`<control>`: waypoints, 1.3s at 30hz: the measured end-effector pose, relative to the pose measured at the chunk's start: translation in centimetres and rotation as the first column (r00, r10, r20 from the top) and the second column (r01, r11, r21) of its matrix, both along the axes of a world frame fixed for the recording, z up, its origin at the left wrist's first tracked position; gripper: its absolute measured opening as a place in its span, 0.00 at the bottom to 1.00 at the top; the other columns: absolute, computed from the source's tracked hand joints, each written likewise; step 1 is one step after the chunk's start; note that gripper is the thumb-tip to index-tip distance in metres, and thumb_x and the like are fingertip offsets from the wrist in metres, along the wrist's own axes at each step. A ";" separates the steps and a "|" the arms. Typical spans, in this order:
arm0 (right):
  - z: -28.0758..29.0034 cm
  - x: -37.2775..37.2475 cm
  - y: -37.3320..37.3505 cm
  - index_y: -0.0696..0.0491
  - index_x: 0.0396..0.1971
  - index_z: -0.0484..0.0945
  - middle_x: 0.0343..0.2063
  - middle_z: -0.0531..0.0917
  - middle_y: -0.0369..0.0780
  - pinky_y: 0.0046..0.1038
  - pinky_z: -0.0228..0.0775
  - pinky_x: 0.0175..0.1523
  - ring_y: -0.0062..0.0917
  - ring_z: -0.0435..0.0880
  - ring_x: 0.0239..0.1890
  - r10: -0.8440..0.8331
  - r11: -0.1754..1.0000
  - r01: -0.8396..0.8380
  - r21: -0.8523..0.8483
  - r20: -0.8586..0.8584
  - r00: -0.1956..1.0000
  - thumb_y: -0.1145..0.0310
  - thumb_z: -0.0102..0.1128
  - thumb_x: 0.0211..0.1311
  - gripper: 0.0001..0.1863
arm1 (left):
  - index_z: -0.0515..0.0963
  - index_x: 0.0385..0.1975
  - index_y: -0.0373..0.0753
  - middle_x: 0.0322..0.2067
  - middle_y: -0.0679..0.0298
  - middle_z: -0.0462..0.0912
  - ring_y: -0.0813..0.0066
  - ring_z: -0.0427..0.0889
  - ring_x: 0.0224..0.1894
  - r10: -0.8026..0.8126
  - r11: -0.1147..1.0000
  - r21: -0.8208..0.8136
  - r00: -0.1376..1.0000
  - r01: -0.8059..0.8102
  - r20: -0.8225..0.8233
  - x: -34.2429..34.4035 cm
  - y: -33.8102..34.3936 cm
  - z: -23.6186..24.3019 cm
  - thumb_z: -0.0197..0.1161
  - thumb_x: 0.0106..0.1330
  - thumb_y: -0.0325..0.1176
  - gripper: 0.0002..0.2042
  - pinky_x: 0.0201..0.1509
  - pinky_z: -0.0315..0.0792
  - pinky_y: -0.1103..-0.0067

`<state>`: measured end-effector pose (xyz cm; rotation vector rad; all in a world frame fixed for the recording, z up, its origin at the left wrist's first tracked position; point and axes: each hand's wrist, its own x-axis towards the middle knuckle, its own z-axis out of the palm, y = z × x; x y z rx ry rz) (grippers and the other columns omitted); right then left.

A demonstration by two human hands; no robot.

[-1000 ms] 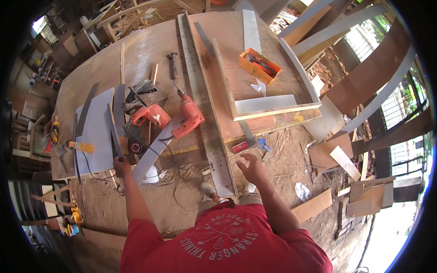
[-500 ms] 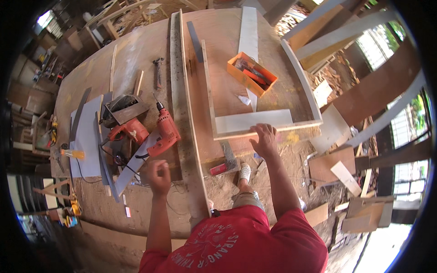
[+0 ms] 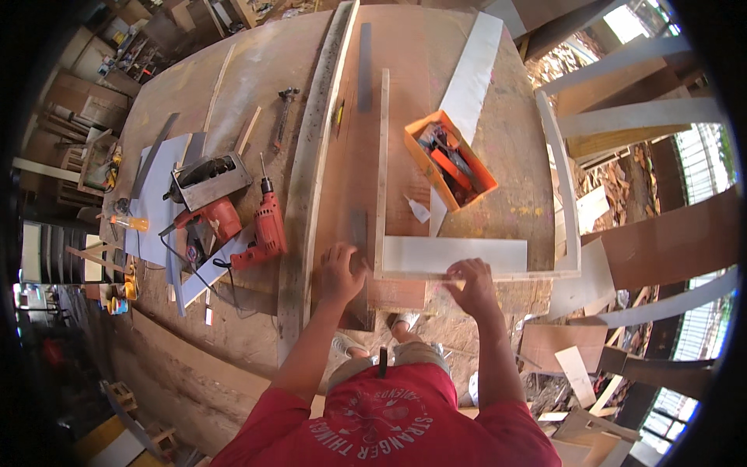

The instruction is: The person handles various wooden strips, using a circular saw to cut pieces on a workbench and measuring them with a speed square and ruler.

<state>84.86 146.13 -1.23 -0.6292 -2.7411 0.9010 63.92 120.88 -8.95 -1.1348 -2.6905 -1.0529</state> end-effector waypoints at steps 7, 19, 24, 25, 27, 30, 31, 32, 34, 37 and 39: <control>0.1 -14.9 2.0 0.55 0.40 0.84 0.36 0.88 0.46 0.43 0.77 0.50 0.46 0.87 0.41 0.087 0.986 -0.101 -0.130 -0.107 0.990 0.59 0.78 0.57 0.18 | 0.79 0.42 0.40 0.43 0.54 0.79 0.48 0.77 0.50 0.054 0.998 0.044 0.998 -0.055 0.009 -0.7 0.4 -0.9 0.69 0.61 0.38 0.14 0.57 0.69 0.56; -13.6 -54.4 9.2 0.59 0.54 0.79 0.52 0.84 0.50 0.49 0.81 0.56 0.53 0.87 0.49 -0.170 0.825 0.058 0.563 0.149 0.974 0.62 0.54 0.73 0.19 | 0.75 0.47 0.42 0.47 0.54 0.77 0.49 0.78 0.51 0.047 0.999 -0.030 0.997 -0.045 0.061 -1.4 0.3 -0.8 0.70 0.59 0.42 0.19 0.56 0.70 0.56; -12.5 -55.7 9.9 0.64 0.59 0.71 0.52 0.85 0.55 0.47 0.80 0.59 0.53 0.88 0.51 -0.386 0.909 0.347 0.231 0.153 0.910 0.61 0.52 0.74 0.23 | 0.75 0.47 0.40 0.47 0.53 0.77 0.49 0.78 0.50 0.038 0.999 -0.012 0.997 -0.037 0.062 -1.4 0.1 -0.6 0.72 0.58 0.44 0.22 0.56 0.72 0.56; -12.0 -55.3 9.8 0.64 0.60 0.70 0.52 0.85 0.57 0.45 0.81 0.59 0.51 0.88 0.53 -0.377 0.926 0.365 0.096 0.194 0.906 0.62 0.53 0.73 0.24 | 0.75 0.47 0.40 0.47 0.53 0.77 0.49 0.78 0.50 0.041 0.999 -0.011 0.998 -0.041 0.056 -1.4 0.1 -0.5 0.72 0.58 0.44 0.22 0.56 0.72 0.56; -10.8 -54.6 9.6 0.65 0.60 0.69 0.51 0.86 0.58 0.44 0.82 0.58 0.49 0.89 0.54 -0.359 0.925 0.378 -0.045 0.222 0.906 0.63 0.53 0.73 0.24 | 0.75 0.47 0.41 0.47 0.53 0.77 0.49 0.78 0.51 0.028 1.000 -0.014 0.997 -0.027 0.069 -1.5 0.1 -0.4 0.72 0.59 0.44 0.21 0.57 0.71 0.56; -9.3 -53.5 9.2 0.64 0.58 0.76 0.51 0.87 0.58 0.41 0.83 0.57 0.45 0.89 0.56 -0.372 0.926 0.377 0.034 0.266 0.889 0.64 0.55 0.71 0.23 | 0.75 0.48 0.42 0.47 0.55 0.77 0.52 0.77 0.53 0.039 0.999 0.004 0.997 -0.039 0.073 -1.5 0.2 -0.3 0.72 0.57 0.43 0.22 0.60 0.69 0.57; -8.8 -53.1 9.4 0.64 0.54 0.80 0.52 0.87 0.57 0.40 0.83 0.58 0.44 0.88 0.57 -0.276 0.961 0.265 0.078 0.292 0.916 0.65 0.58 0.67 0.22 | 0.75 0.48 0.42 0.47 0.55 0.77 0.52 0.77 0.53 0.041 0.999 -0.005 0.996 -0.041 0.074 -1.5 0.2 -0.3 0.72 0.57 0.43 0.22 0.60 0.69 0.57; -8.4 -52.8 9.5 0.64 0.51 0.84 0.53 0.87 0.56 0.38 0.82 0.59 0.43 0.87 0.58 -0.199 0.978 0.167 0.123 0.325 0.924 0.67 0.62 0.62 0.21 | 0.75 0.47 0.42 0.47 0.54 0.77 0.51 0.77 0.52 0.043 0.999 -0.015 0.997 -0.043 0.069 -1.3 0.1 -0.4 0.72 0.58 0.44 0.22 0.59 0.70 0.57; -7.4 -52.2 9.2 0.61 0.48 0.87 0.54 0.87 0.54 0.38 0.82 0.60 0.42 0.87 0.58 -0.185 0.979 0.143 0.144 0.338 0.923 0.67 0.62 0.62 0.18 | 0.75 0.47 0.41 0.48 0.53 0.77 0.49 0.78 0.51 0.048 0.999 -0.023 0.997 -0.046 0.064 -1.2 0.1 -0.5 0.72 0.59 0.44 0.21 0.58 0.71 0.56; -5.5 -51.2 9.0 0.58 0.46 0.89 0.55 0.87 0.52 0.38 0.82 0.60 0.41 0.88 0.58 -0.162 0.987 0.144 0.073 0.432 0.887 0.68 0.63 0.61 0.17 | 0.75 0.47 0.41 0.48 0.54 0.77 0.50 0.78 0.52 0.054 0.998 -0.030 0.996 -0.052 0.065 -1.1 0.0 -0.5 0.72 0.58 0.44 0.22 0.59 0.71 0.57; -4.6 -50.5 8.4 0.59 0.48 0.88 0.55 0.86 0.53 0.37 0.83 0.59 0.40 0.88 0.58 -0.136 0.986 0.167 -0.017 0.498 0.857 0.68 0.63 0.61 0.18 | 0.76 0.47 0.41 0.48 0.54 0.77 0.50 0.78 0.52 0.048 0.999 -0.024 0.997 -0.046 0.060 -1.1 0.0 -0.5 0.72 0.58 0.44 0.22 0.60 0.70 0.57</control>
